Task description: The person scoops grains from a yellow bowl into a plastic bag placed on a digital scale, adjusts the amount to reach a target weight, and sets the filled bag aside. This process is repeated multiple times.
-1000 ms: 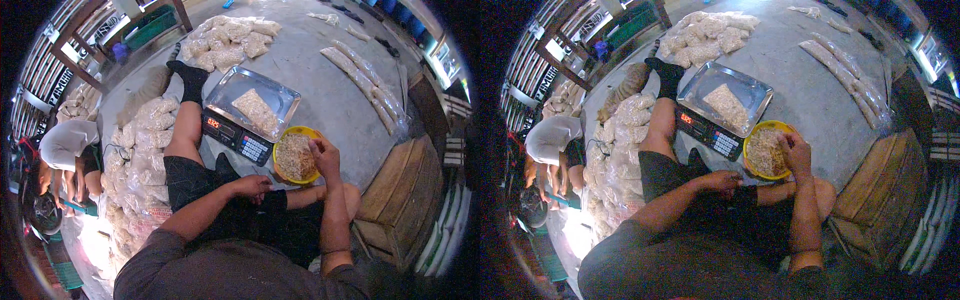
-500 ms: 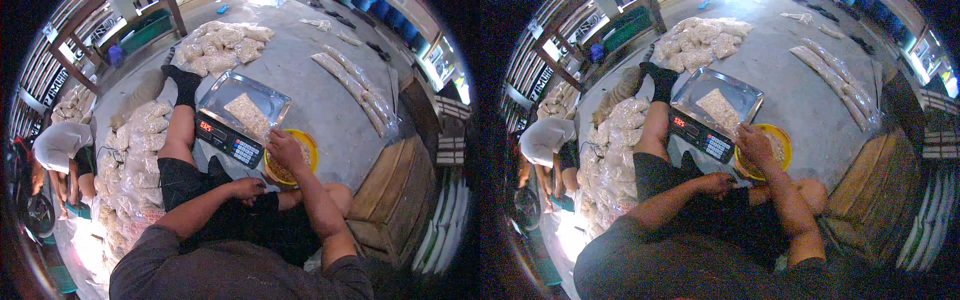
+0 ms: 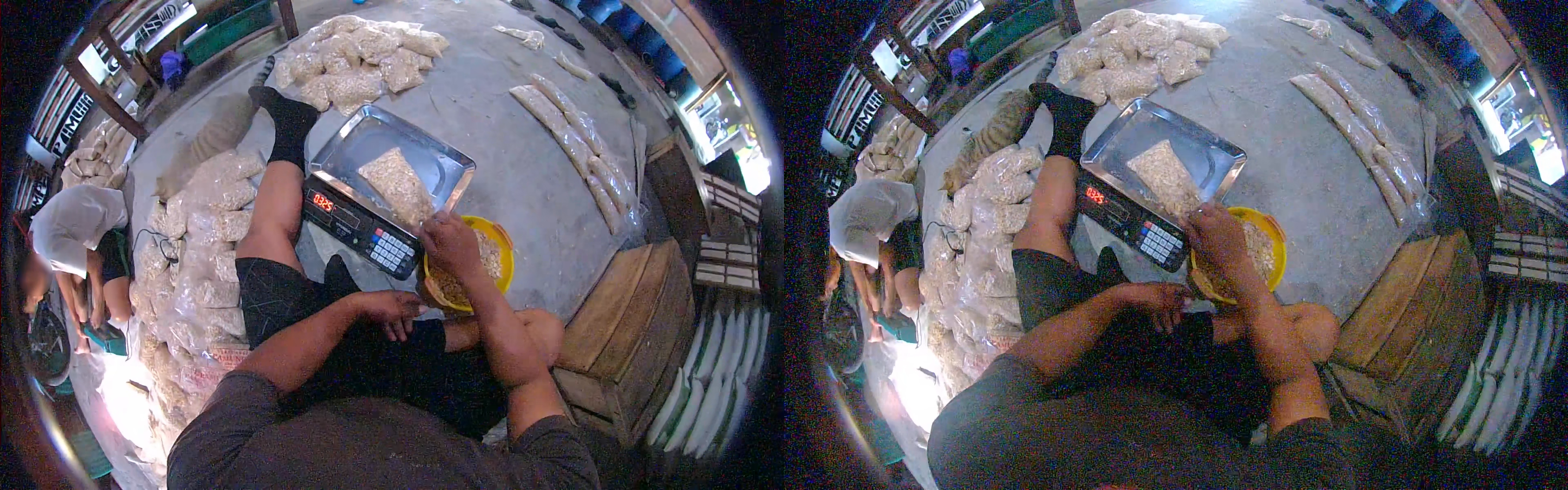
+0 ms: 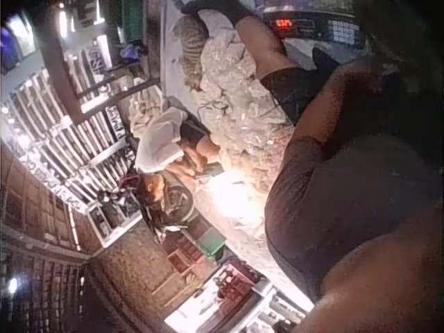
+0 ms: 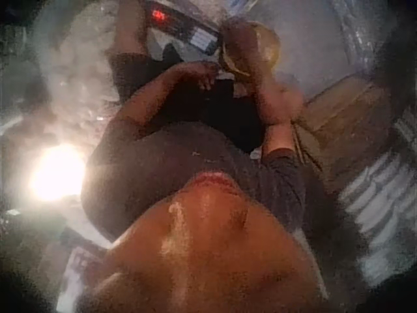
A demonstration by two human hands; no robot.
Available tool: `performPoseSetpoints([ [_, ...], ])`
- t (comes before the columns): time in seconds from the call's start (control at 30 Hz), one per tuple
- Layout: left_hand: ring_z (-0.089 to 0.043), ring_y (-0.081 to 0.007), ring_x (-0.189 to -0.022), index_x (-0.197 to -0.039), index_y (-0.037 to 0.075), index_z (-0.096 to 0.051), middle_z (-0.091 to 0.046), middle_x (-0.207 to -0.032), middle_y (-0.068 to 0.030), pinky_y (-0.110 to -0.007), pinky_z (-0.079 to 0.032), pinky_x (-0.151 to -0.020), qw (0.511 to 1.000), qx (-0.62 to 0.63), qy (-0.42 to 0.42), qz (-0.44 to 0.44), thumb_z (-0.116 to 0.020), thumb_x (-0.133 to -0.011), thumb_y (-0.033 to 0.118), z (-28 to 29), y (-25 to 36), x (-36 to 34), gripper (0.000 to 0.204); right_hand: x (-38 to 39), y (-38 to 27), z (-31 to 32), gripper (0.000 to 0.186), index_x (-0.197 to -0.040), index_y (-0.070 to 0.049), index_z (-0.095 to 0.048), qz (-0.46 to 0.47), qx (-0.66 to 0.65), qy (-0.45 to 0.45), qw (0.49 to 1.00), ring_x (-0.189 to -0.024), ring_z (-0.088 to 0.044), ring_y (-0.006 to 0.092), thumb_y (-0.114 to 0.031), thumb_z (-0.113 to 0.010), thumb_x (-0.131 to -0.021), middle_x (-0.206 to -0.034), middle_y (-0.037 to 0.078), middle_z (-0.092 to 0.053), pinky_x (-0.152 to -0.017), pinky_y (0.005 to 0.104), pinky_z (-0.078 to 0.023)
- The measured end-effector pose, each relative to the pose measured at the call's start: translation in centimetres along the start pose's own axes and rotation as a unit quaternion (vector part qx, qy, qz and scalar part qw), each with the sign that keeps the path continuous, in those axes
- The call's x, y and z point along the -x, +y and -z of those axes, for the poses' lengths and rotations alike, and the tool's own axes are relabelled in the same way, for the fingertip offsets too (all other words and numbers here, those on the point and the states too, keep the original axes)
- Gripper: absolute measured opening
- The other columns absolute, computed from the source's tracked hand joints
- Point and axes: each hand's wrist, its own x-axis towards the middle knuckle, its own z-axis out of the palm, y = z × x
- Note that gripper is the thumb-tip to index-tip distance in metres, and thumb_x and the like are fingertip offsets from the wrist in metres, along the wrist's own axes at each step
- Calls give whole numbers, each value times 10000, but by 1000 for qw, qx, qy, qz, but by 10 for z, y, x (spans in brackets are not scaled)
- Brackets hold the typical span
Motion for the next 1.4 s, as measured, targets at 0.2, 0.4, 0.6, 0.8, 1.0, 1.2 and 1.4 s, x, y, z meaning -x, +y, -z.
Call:
performPoseSetpoints([
  [0.2,-721,-336,-864,-1441,105,-391,-631,-1076,-205,-472,-633,-704,999,-42,15,-4,-535,-1026,499,-3,4,3,589,1,7,5,337,-857,-62,-712,-18,-6,-59,998,-873,-678,351,-386,-668,-939,-908,134,-679,-738,458,-554],
  [0.4,-728,-397,-858,-1538,211,-273,-652,-1056,-213,-543,-629,-675,999,37,-24,-18,-526,-1053,411,12,-21,-18,583,35,11,38,361,-819,-70,-707,-120,103,-132,979,-771,-688,378,-412,-673,-929,-848,152,-680,-704,470,-559],
  [0.6,-732,-375,-856,-1520,175,-294,-657,-1049,-193,-524,-636,-677,1000,3,12,4,-541,-1052,381,3,-4,-5,568,50,-2,81,242,-811,-67,-688,-82,3,90,993,-748,-684,314,-288,-754,-886,-851,142,-668,-728,457,-560],
  [0.8,-738,-339,-854,-1506,150,-337,-652,-1054,-182,-475,-644,-696,999,-19,44,-12,-520,-1058,394,-7,7,9,541,38,4,38,387,-1089,-43,-720,-51,-33,-5,998,-1069,-666,347,-342,-781,-851,-1152,161,-687,-936,443,-539],
  [1.0,-734,-350,-852,-1532,162,-300,-642,-1101,-195,-484,-646,-718,999,14,21,-27,-513,-1060,398,-1,1,8,568,16,-16,30,455,-1147,-62,-698,-51,-42,-5,998,-1122,-647,361,-402,-763,-851,-1199,163,-675,-943,457,-536],
  [1.2,-725,-339,-883,-1549,164,-279,-644,-1111,-189,-477,-643,-738,999,-19,27,-20,-508,-1052,447,-1,3,8,616,17,-2,8,265,-998,-53,-684,-37,-50,-81,995,-1010,-659,385,-301,-695,-905,-1018,170,-663,-850,490,-546],
  [1.4,-725,-309,-874,-1556,161,-292,-645,-1082,-177,-463,-645,-733,999,-15,34,-30,-505,-1054,439,-4,7,8,612,46,26,26,228,-899,-49,-710,-128,58,-152,978,-920,-696,380,-270,-652,-909,-991,148,-687,-804,474,-576],
])
